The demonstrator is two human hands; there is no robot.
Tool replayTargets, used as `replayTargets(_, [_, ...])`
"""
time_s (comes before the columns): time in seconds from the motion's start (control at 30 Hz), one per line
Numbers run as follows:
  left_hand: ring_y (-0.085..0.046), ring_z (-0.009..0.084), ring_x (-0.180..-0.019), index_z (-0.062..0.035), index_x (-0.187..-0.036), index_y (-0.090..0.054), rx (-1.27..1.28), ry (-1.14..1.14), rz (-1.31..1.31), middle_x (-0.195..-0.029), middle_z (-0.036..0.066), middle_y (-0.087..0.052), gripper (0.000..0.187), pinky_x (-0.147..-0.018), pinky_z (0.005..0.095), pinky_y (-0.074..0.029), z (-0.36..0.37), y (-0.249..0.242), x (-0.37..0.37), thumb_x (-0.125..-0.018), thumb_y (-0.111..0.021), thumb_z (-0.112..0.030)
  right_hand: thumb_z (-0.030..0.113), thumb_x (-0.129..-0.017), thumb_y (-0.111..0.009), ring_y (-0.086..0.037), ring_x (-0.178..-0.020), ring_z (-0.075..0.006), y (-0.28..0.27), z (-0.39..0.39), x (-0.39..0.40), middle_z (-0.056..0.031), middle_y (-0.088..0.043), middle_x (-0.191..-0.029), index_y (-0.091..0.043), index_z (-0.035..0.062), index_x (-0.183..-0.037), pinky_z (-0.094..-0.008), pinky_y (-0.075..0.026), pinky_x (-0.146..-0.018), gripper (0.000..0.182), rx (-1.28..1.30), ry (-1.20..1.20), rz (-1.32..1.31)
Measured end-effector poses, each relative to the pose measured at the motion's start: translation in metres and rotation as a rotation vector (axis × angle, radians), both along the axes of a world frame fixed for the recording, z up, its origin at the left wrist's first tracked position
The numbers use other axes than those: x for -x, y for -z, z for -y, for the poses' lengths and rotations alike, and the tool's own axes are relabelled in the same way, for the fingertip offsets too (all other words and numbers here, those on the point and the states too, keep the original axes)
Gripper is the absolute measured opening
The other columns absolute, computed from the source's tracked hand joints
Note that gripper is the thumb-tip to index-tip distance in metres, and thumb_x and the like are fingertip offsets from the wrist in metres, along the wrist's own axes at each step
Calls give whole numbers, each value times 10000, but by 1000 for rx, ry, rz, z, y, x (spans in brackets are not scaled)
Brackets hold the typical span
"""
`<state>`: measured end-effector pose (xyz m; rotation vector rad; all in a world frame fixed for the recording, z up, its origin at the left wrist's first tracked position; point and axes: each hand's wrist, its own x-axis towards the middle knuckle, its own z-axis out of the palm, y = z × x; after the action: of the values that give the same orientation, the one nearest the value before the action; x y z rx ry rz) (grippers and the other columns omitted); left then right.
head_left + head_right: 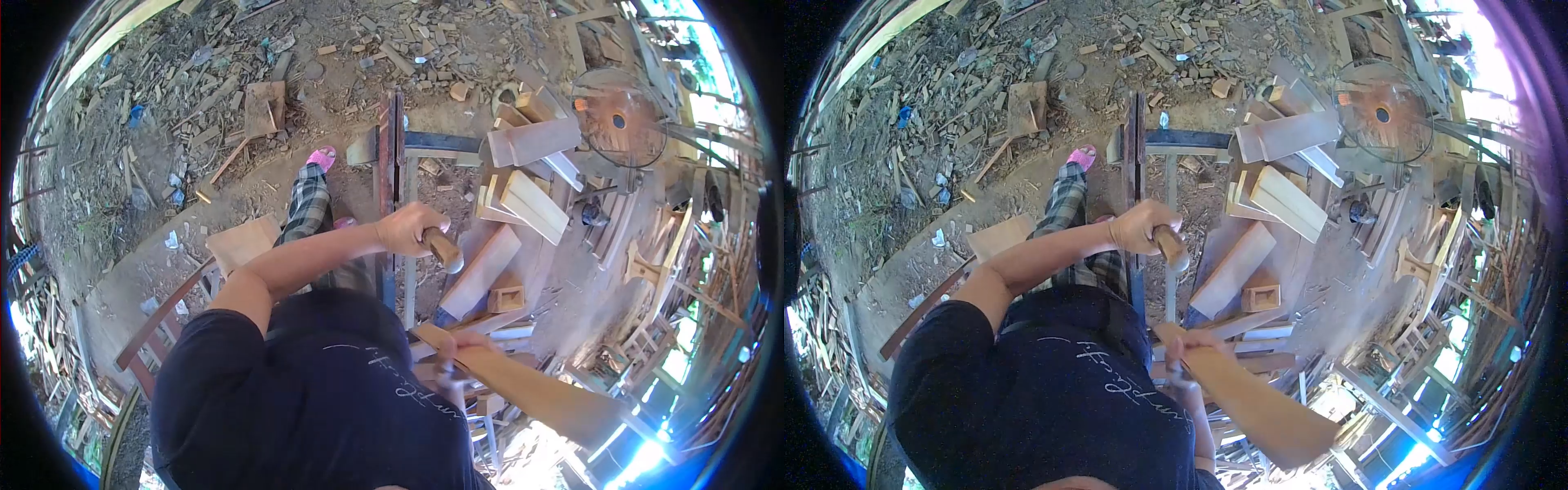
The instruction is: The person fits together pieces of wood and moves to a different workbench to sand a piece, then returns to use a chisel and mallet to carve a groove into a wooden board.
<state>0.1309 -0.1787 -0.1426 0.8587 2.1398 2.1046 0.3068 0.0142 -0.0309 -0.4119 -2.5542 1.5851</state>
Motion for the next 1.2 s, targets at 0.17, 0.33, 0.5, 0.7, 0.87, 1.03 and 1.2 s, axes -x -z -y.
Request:
replayTargets(0.17, [-585,365,-647,-43,-729,-546,-7,-75,-52,-673,142,-555,211,-556,411,-430,0,9,2,-617,-715,-98,162,-745,-786,-555,-544,-176,-2,18,30,-76,-581,-644,-578,-22,-873,-304,-415,-464,306,-318,-146,-143])
replayTargets(0.33, [-592,367,-649,-52,-731,-553,-27,-79,-39,-671,134,-560,215,-557,418,-432,-4,10,-3,-607,-718,-113,139,-748,-776,-550,-583,-139,40,-18,4,-53,-565,-668,-553,-42,-892,-296,-440,-508,321,-422,-277,9])
replayTargets(0.5, [-584,371,-635,-53,-716,-535,-41,-141,-36,-652,130,-550,230,-554,428,-435,-3,8,-2,-605,-725,-120,126,-734,-783,-594,-825,-210,4,2,15,-102,-598,-931,-505,-74,-1117,-327,-503,-714,514,-370,-25,-138])
replayTargets(0.7, [-585,363,-629,-59,-710,-529,-28,-172,-92,-660,131,-559,223,-544,413,-435,-5,10,0,-616,-724,-115,176,-683,-830,-618,-773,-269,40,0,2,-203,-608,-907,-486,-91,-1130,-376,-520,-680,624,-466,-147,154])
replayTargets(0.87, [-594,372,-655,-49,-741,-551,-28,-99,-27,-671,142,-574,237,-564,423,-449,1,6,-1,-595,-728,-110,156,-699,-814,-560,-619,-171,-33,14,39,-90,-590,-712,-569,-38,-977,-340,-481,-603,418,-393,-302,-295])
replayTargets(1.03, [-570,373,-609,-52,-717,-543,-58,-116,-62,-631,125,-551,238,-546,396,-435,1,3,5,-620,-740,-143,164,-688,-828,-557,-617,-198,45,6,12,-46,-560,-659,-524,-49,-1078,-375,-492,-644,538,-341,-105,64])
replayTargets(1.2, [-607,277,-580,-30,-732,-557,-35,-157,84,-632,102,-587,177,-528,342,-435,8,-10,12,-681,-713,-95,123,-679,-829,-582,-761,-243,-17,19,40,-121,-576,-813,-487,-57,-1138,-390,-487,-716,600,-303,-116,-259])
